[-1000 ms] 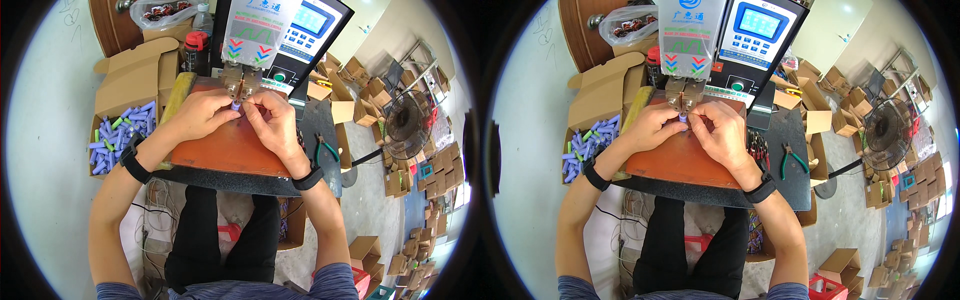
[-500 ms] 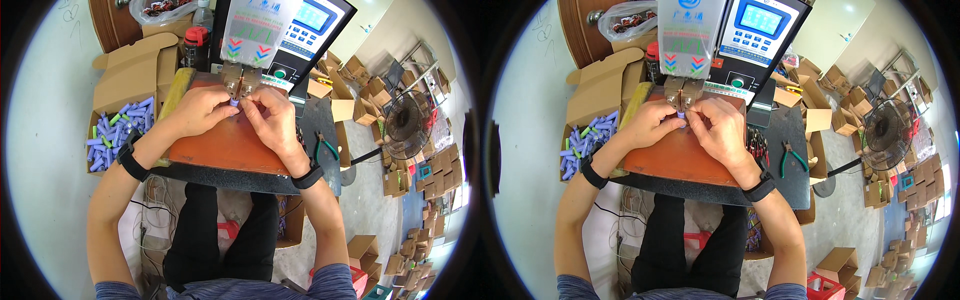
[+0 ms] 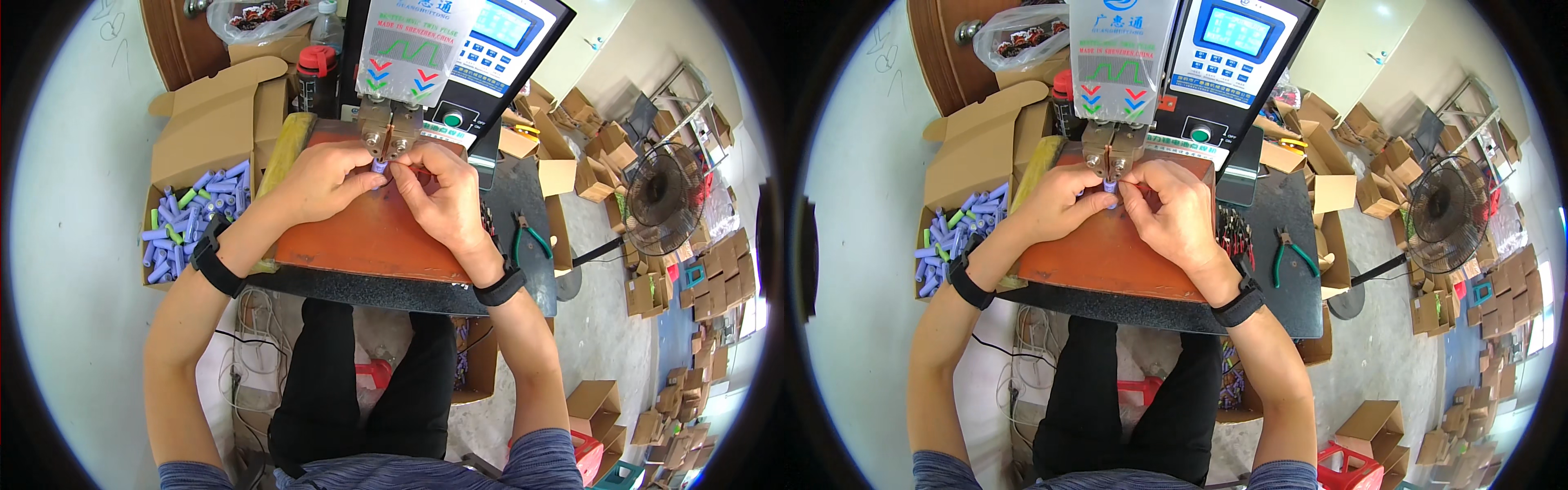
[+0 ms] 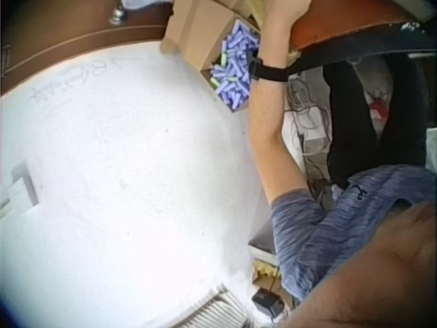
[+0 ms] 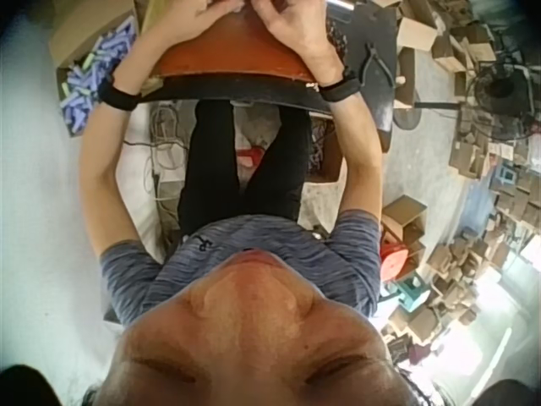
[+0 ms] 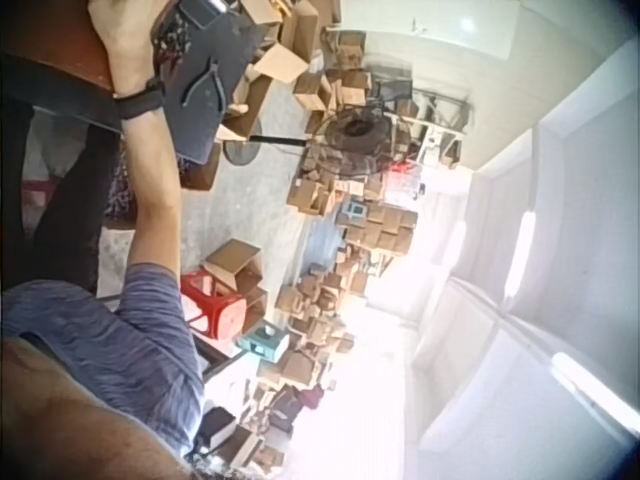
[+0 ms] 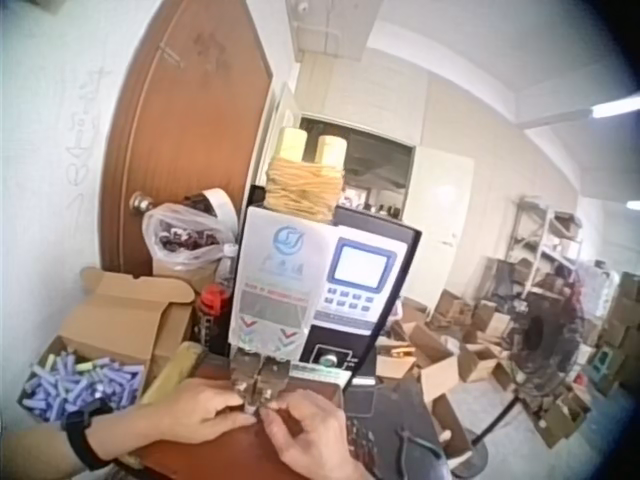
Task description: Operating a spot welding machine to join battery cells into a pack and using pliers to adjust components.
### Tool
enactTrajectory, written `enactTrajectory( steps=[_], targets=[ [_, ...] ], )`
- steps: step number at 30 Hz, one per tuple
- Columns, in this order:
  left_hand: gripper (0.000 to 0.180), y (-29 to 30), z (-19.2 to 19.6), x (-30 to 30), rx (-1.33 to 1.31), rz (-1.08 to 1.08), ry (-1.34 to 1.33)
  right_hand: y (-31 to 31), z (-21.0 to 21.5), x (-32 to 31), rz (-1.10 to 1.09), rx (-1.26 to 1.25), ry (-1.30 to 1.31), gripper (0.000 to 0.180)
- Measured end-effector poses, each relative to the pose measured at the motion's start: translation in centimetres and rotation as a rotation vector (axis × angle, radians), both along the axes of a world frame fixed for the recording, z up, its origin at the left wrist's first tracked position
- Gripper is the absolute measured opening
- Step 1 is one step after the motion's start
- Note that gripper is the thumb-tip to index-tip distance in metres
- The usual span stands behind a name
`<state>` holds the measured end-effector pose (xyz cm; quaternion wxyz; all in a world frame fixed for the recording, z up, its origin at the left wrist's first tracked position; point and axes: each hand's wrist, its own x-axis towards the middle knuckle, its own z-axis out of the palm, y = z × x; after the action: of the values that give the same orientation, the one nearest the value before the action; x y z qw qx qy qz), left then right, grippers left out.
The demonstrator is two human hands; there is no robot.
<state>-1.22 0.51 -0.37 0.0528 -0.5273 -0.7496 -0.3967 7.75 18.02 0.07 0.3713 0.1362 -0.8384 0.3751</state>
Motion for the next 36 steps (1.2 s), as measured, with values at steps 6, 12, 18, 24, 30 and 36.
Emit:
enactTrajectory(
  steps=[6, 12, 18, 24, 30, 36],
  targets=[
    [0.019, -0.1, -0.2, 0.0, 0.046, -0.046, 0.038, 0.0, 0.3, 0.2, 0.039, 0.031, 0.024, 0.005],
    [0.018, -0.2, -0.2, 0.1, 0.025, -0.03, 0.105, 0.0, 0.4, 0.3, 0.09, 0.019, 0.021, 0.006],
    [0.022, -0.4, 0.2, 0.1, -0.03, -0.032, 0.052, 0.0, 0.6, 0.4, 0.14, 0.02, 0.04, 0.008],
    [0.021, -0.4, 0.6, 0.6, -0.043, -0.016, 0.047, 0.1, 0.8, 0.9, 0.178, -0.002, -0.005, 0.008],
    [0.017, -0.2, -0.1, 0.4, 0.009, -0.007, 0.047, -0.2, 0.7, 1.0, 0.175, -0.054, -0.044, 0.006],
    [0.017, -0.3, -0.1, 0.3, 0.012, 0.006, 0.132, -0.3, 0.7, 0.9, 0.162, -0.06, -0.043, 0.006]
  ],
)
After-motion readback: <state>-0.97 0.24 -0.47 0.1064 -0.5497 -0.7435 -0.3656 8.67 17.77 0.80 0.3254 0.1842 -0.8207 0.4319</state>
